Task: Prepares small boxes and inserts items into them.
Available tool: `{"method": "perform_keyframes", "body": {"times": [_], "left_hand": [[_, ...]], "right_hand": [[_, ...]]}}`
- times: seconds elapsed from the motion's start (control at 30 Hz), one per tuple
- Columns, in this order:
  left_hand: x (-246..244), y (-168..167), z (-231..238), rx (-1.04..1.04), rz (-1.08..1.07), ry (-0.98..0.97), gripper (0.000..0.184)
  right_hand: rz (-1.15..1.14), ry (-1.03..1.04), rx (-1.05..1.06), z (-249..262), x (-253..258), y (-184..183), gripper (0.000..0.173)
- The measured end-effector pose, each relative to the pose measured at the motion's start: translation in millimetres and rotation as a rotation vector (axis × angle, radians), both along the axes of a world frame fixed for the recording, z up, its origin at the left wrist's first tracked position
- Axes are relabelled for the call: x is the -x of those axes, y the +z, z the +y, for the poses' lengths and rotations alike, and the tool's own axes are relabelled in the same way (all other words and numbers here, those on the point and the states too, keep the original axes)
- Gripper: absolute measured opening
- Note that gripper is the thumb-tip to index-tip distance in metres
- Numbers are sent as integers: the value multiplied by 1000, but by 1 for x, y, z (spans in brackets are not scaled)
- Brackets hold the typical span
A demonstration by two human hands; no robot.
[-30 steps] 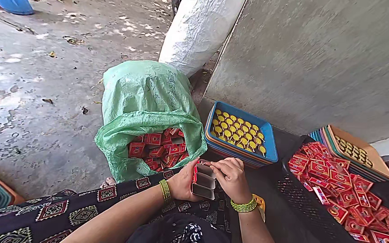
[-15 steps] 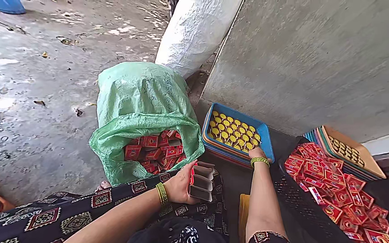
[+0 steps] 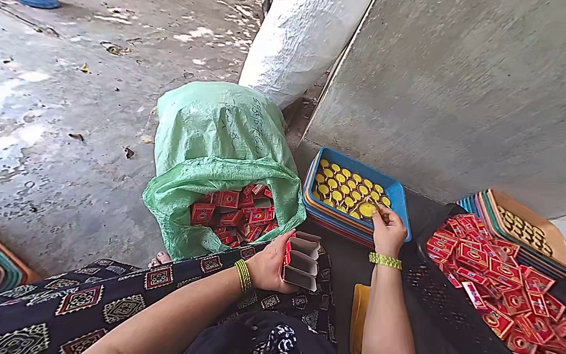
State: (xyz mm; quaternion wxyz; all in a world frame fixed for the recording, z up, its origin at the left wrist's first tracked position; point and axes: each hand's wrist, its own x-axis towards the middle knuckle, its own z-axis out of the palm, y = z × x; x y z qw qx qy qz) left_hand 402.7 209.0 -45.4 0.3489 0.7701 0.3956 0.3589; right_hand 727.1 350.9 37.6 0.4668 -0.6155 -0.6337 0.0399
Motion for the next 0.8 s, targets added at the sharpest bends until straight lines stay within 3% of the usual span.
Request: {"method": "perform_keyframes", "body": {"times": [0.17, 0.37, 0.5, 0.57, 0.63, 0.73, 0.8], "left_hand": [[-1, 0, 0, -24, 5, 4, 143], [-1, -2, -1, -92, 19, -2, 141], [-1, -2, -1, -86, 11, 5, 142], [-1, -2, 0, -69, 11, 4, 142], [-1, -2, 0, -56, 14, -1, 142], [-1, -1, 0, -18, 34, -3, 144], [-2, -2, 2, -23, 19, 2, 145]], "right_hand": [[15, 595, -236, -93, 70, 28, 13], [-292, 574, -221, -129, 102, 12, 11], [-233, 642, -87, -122, 91, 17, 18], [-206, 496, -95, -104, 72, 23, 23], [-247, 187, -32, -67, 44, 20, 29], [-335, -215, 474, 3, 2, 7, 34], [-401, -304, 762, 45, -13, -5, 39]]}}
